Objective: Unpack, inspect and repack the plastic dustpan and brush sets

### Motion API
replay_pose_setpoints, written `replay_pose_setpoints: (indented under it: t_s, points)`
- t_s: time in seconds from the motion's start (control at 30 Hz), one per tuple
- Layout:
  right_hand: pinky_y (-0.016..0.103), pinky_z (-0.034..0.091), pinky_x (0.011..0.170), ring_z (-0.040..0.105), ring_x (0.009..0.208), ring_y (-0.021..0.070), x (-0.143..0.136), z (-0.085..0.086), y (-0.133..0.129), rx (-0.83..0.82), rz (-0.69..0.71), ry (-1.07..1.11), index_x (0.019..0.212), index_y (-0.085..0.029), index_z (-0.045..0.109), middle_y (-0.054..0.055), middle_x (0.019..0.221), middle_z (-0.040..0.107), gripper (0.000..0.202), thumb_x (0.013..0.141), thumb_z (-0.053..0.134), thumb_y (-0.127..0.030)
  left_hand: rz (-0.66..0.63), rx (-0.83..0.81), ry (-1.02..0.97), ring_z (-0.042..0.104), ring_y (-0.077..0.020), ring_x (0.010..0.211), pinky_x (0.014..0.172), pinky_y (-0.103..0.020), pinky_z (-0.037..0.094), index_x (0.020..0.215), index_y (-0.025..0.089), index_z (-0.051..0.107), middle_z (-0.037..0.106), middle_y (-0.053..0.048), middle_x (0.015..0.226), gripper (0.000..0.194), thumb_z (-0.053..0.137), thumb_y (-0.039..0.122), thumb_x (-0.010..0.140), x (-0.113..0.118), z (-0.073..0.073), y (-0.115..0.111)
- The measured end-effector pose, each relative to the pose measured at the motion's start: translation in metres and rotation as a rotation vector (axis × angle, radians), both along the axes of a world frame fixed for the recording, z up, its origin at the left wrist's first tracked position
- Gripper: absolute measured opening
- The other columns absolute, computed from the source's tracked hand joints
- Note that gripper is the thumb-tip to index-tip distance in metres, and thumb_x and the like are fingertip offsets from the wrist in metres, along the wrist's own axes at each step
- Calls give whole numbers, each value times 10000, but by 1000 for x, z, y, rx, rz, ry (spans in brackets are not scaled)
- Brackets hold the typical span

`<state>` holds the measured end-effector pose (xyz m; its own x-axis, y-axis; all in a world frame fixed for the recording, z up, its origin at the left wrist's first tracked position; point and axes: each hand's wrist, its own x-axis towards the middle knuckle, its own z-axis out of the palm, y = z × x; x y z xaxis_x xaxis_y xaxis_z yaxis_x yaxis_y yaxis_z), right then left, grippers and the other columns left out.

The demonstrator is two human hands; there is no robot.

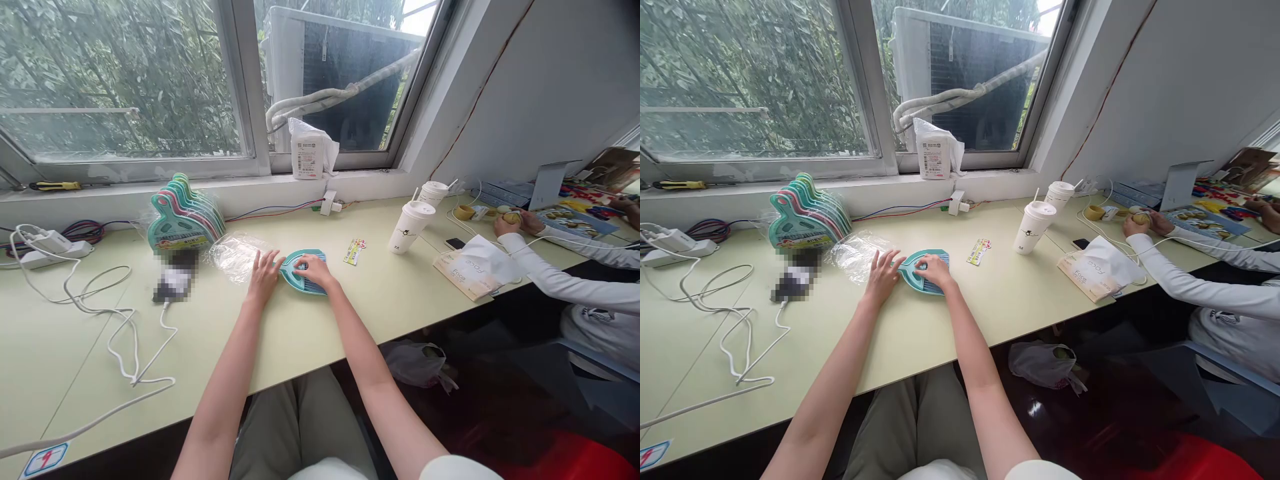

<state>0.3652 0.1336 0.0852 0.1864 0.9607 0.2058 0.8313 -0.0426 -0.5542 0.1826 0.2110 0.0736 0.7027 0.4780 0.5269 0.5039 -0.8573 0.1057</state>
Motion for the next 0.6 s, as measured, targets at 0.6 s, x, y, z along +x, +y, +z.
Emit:
replay_pose_setpoints:
  t_s: [0.6]
  points:
    - [302, 401, 818, 532, 989, 194, -8, 7, -6, 13, 14, -35, 870, -265, 700, 0, 1039, 650, 125, 791, 648, -346, -70, -93, -12, 571, -243, 1017, 856, -380, 472, 1055, 200, 630, 643, -93, 1073, 316, 431, 87, 838, -6, -5, 2]
